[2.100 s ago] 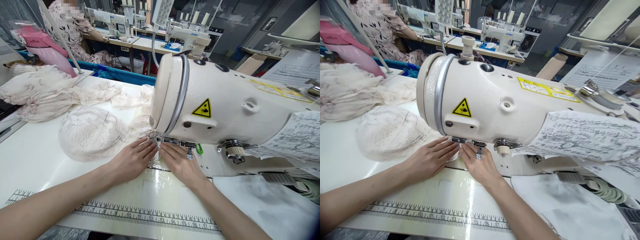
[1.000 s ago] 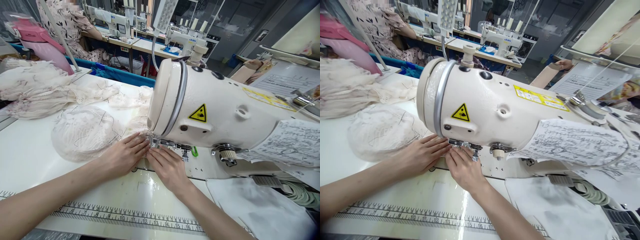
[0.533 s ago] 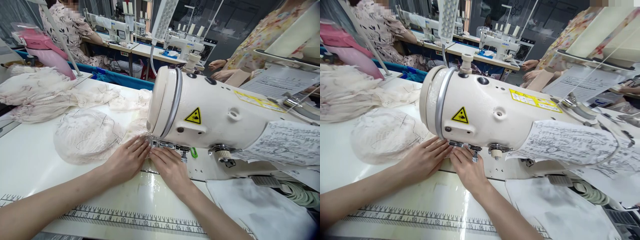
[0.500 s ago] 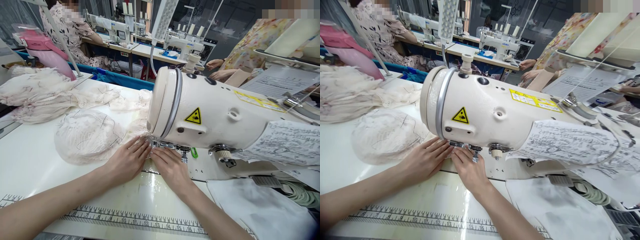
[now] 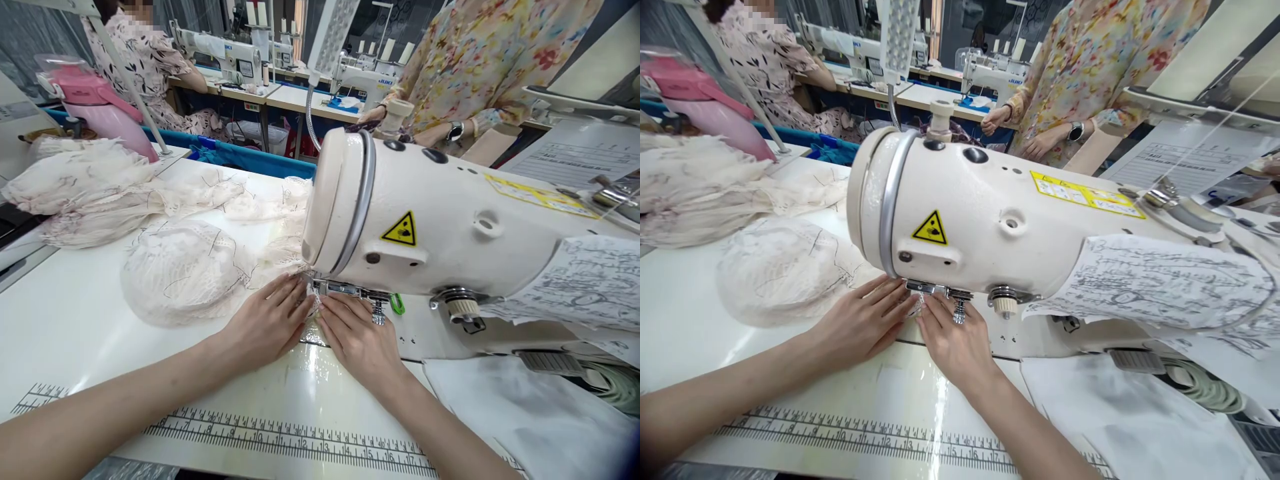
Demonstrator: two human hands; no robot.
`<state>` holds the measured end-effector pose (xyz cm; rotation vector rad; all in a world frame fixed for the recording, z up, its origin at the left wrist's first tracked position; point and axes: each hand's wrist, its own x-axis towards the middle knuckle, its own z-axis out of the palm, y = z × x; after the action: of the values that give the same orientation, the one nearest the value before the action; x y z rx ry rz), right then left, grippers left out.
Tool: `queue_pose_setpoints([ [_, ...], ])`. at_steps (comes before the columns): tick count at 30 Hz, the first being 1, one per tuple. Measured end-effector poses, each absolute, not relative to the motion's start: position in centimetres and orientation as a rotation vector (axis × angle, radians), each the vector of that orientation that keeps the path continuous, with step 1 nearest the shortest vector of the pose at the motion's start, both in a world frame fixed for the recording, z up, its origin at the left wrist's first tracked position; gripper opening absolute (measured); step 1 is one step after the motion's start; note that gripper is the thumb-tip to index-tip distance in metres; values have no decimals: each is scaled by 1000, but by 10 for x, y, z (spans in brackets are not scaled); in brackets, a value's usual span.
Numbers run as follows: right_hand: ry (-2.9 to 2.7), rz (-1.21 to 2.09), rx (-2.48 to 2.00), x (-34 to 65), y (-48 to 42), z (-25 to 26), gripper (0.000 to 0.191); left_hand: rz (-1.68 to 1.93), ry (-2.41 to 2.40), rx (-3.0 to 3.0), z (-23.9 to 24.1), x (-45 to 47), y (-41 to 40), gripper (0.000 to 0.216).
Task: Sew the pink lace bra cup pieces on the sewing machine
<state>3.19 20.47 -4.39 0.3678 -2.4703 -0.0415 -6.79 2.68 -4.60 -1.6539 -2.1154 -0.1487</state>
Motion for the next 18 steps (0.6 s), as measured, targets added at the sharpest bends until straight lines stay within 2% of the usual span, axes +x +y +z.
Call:
queue_pose_setpoints([
  [13, -2484, -122, 301, 29, 206, -42, 19, -194, -2222, -1629, -49, -68, 30, 40],
  [18, -2497, -155, 313, 29, 205, -42, 16, -197, -2126, -1646, -50, -65, 29, 36],
])
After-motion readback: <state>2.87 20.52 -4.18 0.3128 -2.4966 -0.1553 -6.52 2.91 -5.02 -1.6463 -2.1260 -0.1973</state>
